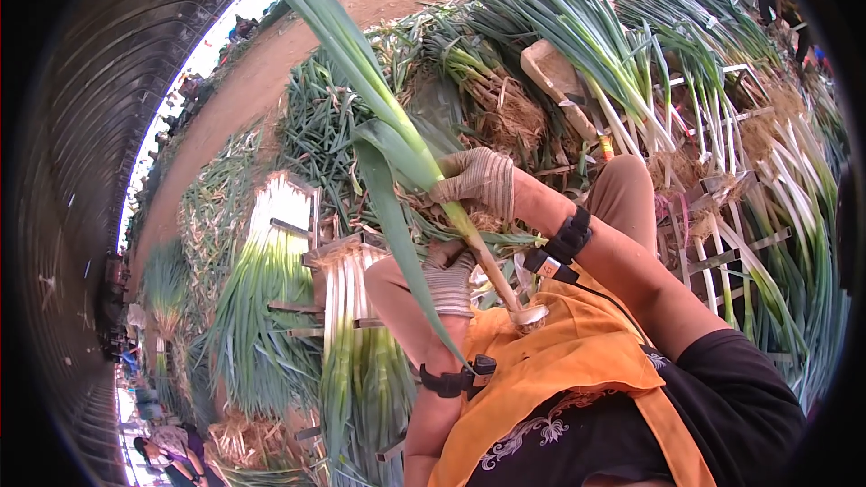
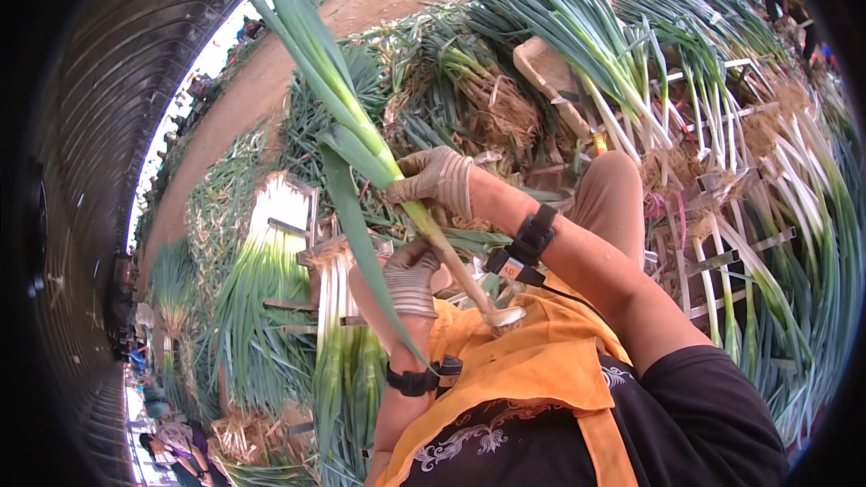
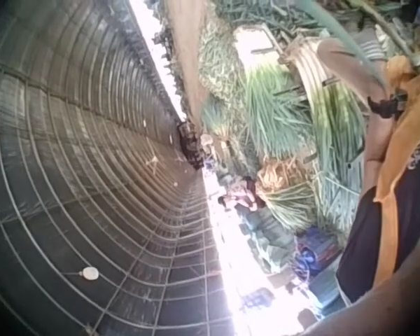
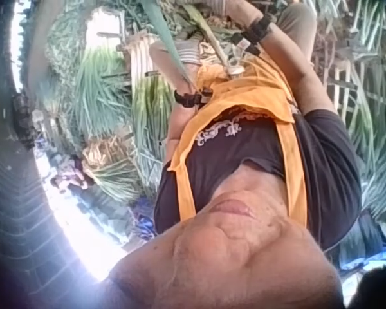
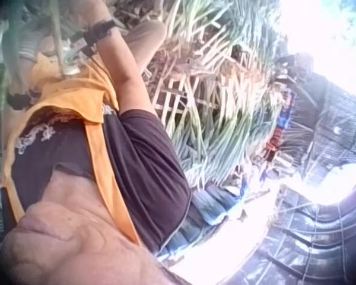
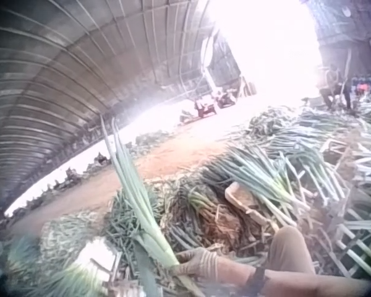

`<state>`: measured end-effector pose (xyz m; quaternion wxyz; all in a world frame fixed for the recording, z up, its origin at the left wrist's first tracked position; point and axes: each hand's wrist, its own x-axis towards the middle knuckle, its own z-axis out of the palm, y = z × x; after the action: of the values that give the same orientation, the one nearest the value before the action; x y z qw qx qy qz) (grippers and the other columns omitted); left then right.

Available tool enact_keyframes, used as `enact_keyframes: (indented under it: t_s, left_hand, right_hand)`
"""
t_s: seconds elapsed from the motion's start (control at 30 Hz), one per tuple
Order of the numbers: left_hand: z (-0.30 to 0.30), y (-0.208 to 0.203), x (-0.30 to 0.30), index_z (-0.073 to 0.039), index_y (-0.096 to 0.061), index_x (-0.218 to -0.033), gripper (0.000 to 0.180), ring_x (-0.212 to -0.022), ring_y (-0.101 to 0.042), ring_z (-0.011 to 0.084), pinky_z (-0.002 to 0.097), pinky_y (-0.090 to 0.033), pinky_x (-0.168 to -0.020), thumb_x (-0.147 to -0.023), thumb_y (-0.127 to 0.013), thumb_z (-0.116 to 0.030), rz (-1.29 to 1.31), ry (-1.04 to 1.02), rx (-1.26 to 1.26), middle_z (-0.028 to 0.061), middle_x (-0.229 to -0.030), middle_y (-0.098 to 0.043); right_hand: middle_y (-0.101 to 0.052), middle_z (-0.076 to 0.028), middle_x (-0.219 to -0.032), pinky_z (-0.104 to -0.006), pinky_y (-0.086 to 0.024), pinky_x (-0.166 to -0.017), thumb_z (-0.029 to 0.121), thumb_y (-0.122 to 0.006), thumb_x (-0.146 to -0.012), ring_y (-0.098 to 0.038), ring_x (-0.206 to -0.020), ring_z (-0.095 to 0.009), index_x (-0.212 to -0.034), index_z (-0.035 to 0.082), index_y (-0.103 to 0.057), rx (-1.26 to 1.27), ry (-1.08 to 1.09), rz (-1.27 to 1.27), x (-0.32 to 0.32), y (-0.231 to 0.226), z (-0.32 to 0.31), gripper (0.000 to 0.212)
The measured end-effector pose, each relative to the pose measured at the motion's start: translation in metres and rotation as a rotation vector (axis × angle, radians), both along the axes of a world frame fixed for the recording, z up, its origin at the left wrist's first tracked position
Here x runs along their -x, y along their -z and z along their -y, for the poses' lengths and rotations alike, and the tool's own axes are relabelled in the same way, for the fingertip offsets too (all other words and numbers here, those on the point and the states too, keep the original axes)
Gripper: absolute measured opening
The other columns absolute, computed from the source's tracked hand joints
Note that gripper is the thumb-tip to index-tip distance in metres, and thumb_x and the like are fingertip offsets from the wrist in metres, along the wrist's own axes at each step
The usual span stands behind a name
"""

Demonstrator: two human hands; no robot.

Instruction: Peeling outer layers of leeks and sorting them into bundles in an agricultural processing facility.

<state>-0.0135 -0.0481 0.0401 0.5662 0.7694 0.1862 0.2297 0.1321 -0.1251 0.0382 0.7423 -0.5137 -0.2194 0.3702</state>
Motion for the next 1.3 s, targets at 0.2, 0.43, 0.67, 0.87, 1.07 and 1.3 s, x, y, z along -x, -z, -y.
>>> enact_keyframes:
  t_s: [0.2, 0.43, 0.67, 0.87, 1.07, 1.3]
  left_hand:
    - [-0.022, 0.041, -0.013, 0.002, -0.061, -0.072, 0.003, -0.058, -0.051, 0.01, 0.023, -0.043, -0.06, -0.072, -0.064, 0.002, -0.036, 0.134, 0.191, 0.0026, -0.063, -0.057]
    - [-0.041, 0.087, -0.023, -0.003, -0.057, -0.068, 0.01, -0.06, -0.049, 0.0079, 0.0205, -0.043, -0.063, -0.072, -0.062, 0.004, -0.064, 0.273, 0.424, 0.001, -0.064, -0.057]
    - [-0.038, 0.093, -0.012, 0.001, -0.056, -0.089, 0.009, -0.069, -0.055, 0.012, 0.0232, -0.045, -0.065, -0.08, -0.058, 0.003, 0.097, 0.284, 0.461, 0.0049, -0.078, -0.06]
    - [-0.032, 0.092, -0.035, 0.005, -0.057, -0.097, 0.019, -0.071, -0.057, 0.0136, 0.0229, -0.045, -0.063, -0.079, -0.061, 0.001, 0.032, 0.26, 0.469, 0.0077, -0.081, -0.061]
    - [-0.023, 0.072, -0.034, 0.006, -0.059, -0.092, 0.014, -0.058, -0.053, 0.0116, 0.0216, -0.04, -0.049, -0.08, -0.059, 0.0, -0.173, 0.143, 0.42, 0.009, -0.072, -0.06]
    - [-0.032, 0.065, -0.028, 0.004, -0.061, -0.085, 0.013, -0.054, -0.054, 0.011, 0.0234, -0.04, -0.047, -0.08, -0.058, -0.008, -0.345, 0.17, 0.005, 0.0079, -0.063, -0.059]
  right_hand:
    - [-0.062, -0.001, -0.069, -0.0231, -0.043, -0.049, 0.018, -0.077, -0.065, -0.053, -0.056, -0.008, -0.093, 0.002, -0.066, 0.166, 0.196, 0.18, 0.006, 0.004, -0.01, 0.034]
    - [-0.063, -0.001, -0.076, -0.0232, -0.046, -0.057, 0.018, -0.073, -0.071, -0.055, -0.065, -0.007, -0.097, -0.001, -0.065, 0.189, 0.21, 0.218, 0.014, -0.001, -0.004, 0.034]
    - [-0.063, -0.003, -0.074, -0.0219, -0.047, -0.056, 0.02, -0.074, -0.072, -0.058, -0.063, -0.009, -0.096, -0.001, -0.064, 0.148, 0.264, -0.022, -0.002, 0.023, -0.002, 0.033]
    - [-0.063, -0.005, -0.076, -0.0264, -0.047, -0.055, 0.022, -0.075, -0.069, -0.056, -0.061, -0.01, -0.104, -0.001, -0.062, 0.21, 0.282, 0.05, 0.006, 0.015, -0.007, 0.044]
    - [-0.064, -0.003, -0.077, -0.0259, -0.047, -0.059, 0.023, -0.074, -0.068, -0.055, -0.065, -0.009, -0.104, -0.001, -0.062, 0.303, 0.301, 0.231, 0.007, 0.016, -0.004, 0.045]
    - [-0.064, 0.002, -0.074, -0.0212, -0.044, -0.057, 0.024, -0.075, -0.071, -0.052, -0.063, -0.004, -0.099, 0.007, -0.067, 0.305, 0.344, 0.277, 0.014, 0.012, -0.007, 0.034]
